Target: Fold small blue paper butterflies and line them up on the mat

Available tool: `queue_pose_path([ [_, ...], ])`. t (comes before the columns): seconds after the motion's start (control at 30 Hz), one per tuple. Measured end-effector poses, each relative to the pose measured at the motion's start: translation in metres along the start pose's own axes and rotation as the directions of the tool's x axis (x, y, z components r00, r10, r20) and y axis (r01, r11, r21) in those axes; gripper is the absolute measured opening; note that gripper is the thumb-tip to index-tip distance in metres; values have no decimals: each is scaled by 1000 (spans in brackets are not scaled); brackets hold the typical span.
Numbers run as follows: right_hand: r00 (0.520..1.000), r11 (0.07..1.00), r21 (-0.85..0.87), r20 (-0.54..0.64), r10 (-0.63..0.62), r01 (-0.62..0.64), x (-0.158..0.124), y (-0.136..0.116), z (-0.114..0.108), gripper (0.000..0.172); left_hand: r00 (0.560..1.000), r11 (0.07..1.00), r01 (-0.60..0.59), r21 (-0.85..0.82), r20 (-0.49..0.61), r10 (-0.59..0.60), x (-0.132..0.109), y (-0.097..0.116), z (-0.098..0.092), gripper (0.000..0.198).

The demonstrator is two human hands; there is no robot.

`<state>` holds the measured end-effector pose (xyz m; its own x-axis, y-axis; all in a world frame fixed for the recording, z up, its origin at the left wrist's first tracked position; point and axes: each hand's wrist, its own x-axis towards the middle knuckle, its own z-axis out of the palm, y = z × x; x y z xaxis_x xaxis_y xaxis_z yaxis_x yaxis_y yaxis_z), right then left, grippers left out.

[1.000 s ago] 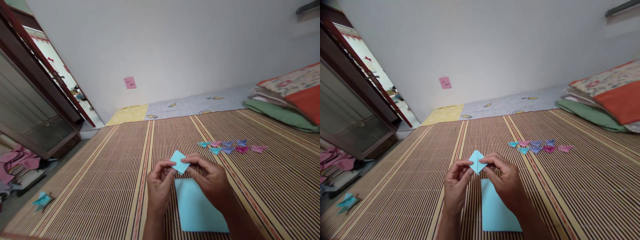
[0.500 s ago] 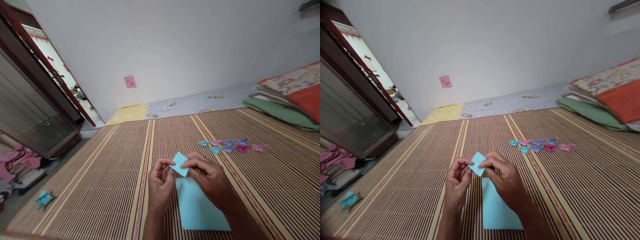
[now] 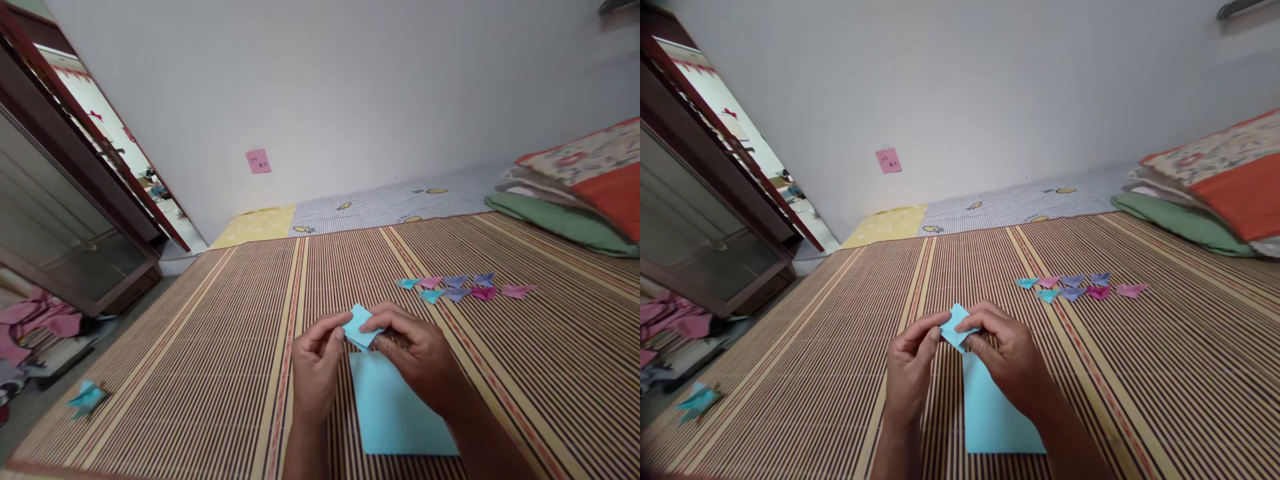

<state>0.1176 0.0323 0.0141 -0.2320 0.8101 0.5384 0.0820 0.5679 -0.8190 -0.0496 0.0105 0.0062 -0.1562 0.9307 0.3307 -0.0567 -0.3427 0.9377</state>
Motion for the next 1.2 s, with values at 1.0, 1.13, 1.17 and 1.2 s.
queue_pose_path([
  [1.0, 992, 987, -119, -78, 99, -108, 0, -4, 8, 18, 993, 995, -39, 93, -110, 50, -6, -3, 18, 7],
  [1.13, 989, 985, -121, -94, 112, -123, -1, -1, 6, 11, 991, 997, -6, 73, -133, 16, -5, -3, 18, 8],
  [1.17, 988, 986, -105, -103, 118, -129, -2, 0, 6, 9, 989, 998, 4, 56, -146, 4, -5, -3, 18, 8],
  [1.2, 985, 987, -84, -109, 130, -140, -3, 1, 5, 8, 987, 999, 14, 39, -160, -8, -4, -2, 18, 9],
])
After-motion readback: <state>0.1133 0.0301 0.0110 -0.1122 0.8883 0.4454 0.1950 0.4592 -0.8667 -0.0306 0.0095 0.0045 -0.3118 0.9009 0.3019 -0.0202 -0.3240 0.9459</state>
